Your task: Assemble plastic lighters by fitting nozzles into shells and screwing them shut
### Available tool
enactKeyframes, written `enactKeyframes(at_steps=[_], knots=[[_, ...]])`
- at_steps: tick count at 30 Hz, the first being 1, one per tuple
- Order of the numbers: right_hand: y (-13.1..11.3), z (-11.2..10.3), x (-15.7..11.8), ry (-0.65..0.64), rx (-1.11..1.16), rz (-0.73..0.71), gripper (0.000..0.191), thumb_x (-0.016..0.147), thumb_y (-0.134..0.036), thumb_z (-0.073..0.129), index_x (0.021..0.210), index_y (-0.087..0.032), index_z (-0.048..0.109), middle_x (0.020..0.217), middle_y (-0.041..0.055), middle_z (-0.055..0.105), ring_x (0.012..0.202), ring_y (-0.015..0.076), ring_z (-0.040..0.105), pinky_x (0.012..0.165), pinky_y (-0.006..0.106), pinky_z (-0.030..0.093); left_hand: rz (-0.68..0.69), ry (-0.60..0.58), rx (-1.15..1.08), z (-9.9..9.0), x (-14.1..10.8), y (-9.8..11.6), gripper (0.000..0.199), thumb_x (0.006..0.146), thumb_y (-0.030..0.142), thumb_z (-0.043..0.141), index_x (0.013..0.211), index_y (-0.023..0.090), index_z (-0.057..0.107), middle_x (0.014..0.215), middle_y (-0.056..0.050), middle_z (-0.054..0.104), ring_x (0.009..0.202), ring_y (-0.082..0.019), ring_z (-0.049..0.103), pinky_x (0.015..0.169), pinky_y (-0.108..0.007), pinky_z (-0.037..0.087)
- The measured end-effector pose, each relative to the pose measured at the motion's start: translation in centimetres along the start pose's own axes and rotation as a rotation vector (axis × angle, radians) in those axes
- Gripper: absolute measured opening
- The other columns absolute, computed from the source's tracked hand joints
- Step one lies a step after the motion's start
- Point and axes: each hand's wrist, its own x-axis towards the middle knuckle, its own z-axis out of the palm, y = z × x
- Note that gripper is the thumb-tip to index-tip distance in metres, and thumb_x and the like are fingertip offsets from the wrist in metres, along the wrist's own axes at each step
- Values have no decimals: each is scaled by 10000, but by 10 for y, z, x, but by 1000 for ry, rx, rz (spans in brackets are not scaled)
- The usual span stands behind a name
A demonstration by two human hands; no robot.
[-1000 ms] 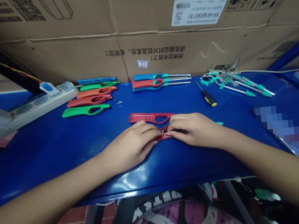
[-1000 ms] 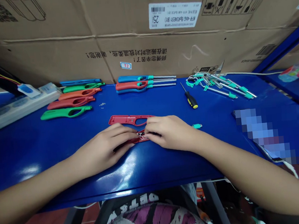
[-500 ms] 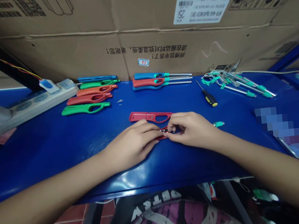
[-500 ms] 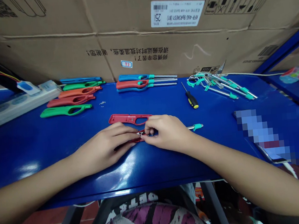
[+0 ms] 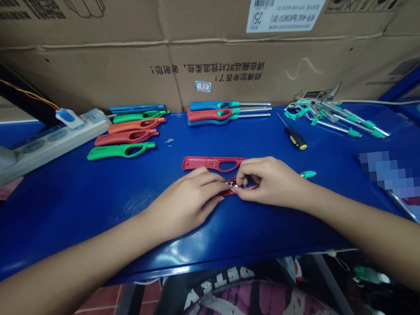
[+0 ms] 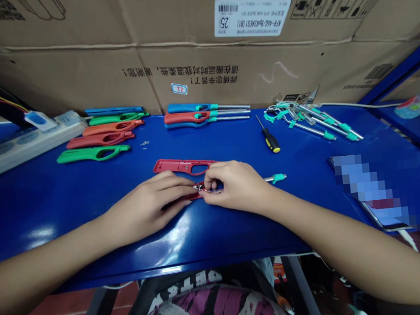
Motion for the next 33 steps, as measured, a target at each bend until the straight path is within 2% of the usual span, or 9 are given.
enactKeyframes(at_steps=[6, 21, 33], knots=[[-2, 3, 0, 15, -11, 33, 96, 789, -226, 680, 705, -194, 646, 735, -15, 652, 661, 109, 577, 586, 228, 362, -23, -3, -34, -1, 1, 0, 206, 1018, 202, 525, 1156, 139, 666, 1108, -87, 701, 1037, -221, 607, 945, -384, 505], [-3, 0, 0, -17, 14, 38, 48, 772, -193, 669, 725, -186, 666, 746, -11, 658, 664, 107, 577, 610, 229, 386, -4, 1, -35, -1, 0, -1, 225, 1023, 203, 518, 1188, 159, 666, 1131, -81, 704, 1043, -217, 609, 961, -384, 502], [-2, -4, 2, -26, 53, 10, 61, 758, -139, 664, 714, -174, 686, 681, -21, 627, 560, 78, 498, 593, 222, 378, 10, 18, -23, 0, 1, -2, 236, 1016, 209, 534, 1205, 168, 669, 1139, -89, 711, 1044, -217, 623, 948, -379, 515]])
